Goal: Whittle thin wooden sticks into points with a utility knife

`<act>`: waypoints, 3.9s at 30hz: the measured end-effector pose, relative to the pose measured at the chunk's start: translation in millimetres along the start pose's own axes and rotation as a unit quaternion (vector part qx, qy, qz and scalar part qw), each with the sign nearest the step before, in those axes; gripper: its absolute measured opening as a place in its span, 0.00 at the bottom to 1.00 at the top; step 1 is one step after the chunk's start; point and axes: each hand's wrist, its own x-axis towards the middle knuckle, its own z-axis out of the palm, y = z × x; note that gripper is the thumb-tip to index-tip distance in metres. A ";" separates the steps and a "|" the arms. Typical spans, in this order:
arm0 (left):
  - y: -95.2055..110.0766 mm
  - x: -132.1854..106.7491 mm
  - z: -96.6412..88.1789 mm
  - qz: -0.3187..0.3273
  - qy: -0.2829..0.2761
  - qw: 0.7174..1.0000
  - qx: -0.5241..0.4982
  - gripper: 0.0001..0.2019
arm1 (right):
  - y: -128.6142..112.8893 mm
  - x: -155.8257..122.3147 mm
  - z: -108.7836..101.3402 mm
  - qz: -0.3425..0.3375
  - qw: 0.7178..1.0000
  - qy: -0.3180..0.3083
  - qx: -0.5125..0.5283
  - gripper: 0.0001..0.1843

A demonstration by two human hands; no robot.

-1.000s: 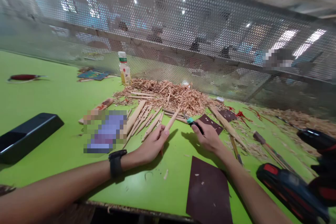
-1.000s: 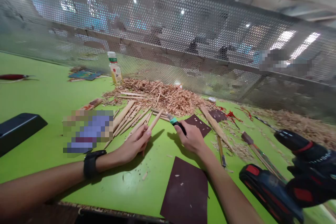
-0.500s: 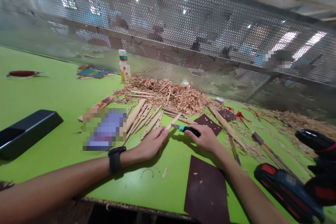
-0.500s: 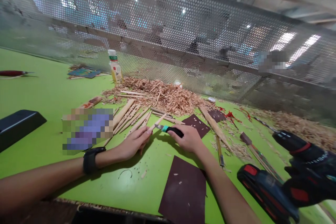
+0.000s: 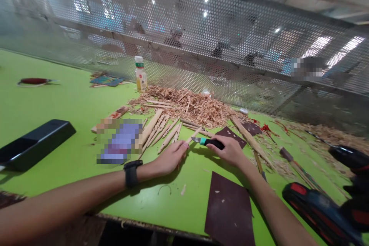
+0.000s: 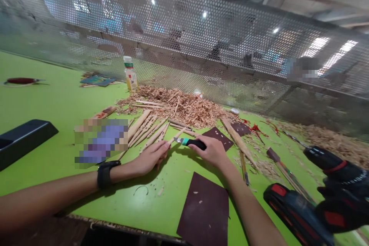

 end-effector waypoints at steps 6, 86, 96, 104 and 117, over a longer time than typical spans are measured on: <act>-4.1 4.1 -1.5 -0.003 -0.016 0.999 -0.029 0.22 | 0.1 0.5 -0.6 0.003 1.000 0.016 -0.013 0.33; 7.3 0.1 -7.2 -0.045 -0.116 0.990 -0.063 0.20 | -23.4 -3.6 4.3 0.005 0.999 -0.036 0.012 0.33; -0.1 4.0 -7.6 -0.027 -0.089 0.994 -0.056 0.16 | -21.0 -1.4 9.9 -0.010 0.998 -0.060 0.035 0.30; 20.0 -6.2 -6.3 -0.056 -0.108 0.993 0.015 0.18 | -12.6 1.5 10.1 -0.011 0.999 -0.047 0.021 0.30; 16.8 -6.5 -5.9 -0.045 -0.111 0.992 -0.026 0.19 | 38.4 4.5 -16.7 0.167 0.976 0.123 -0.060 0.37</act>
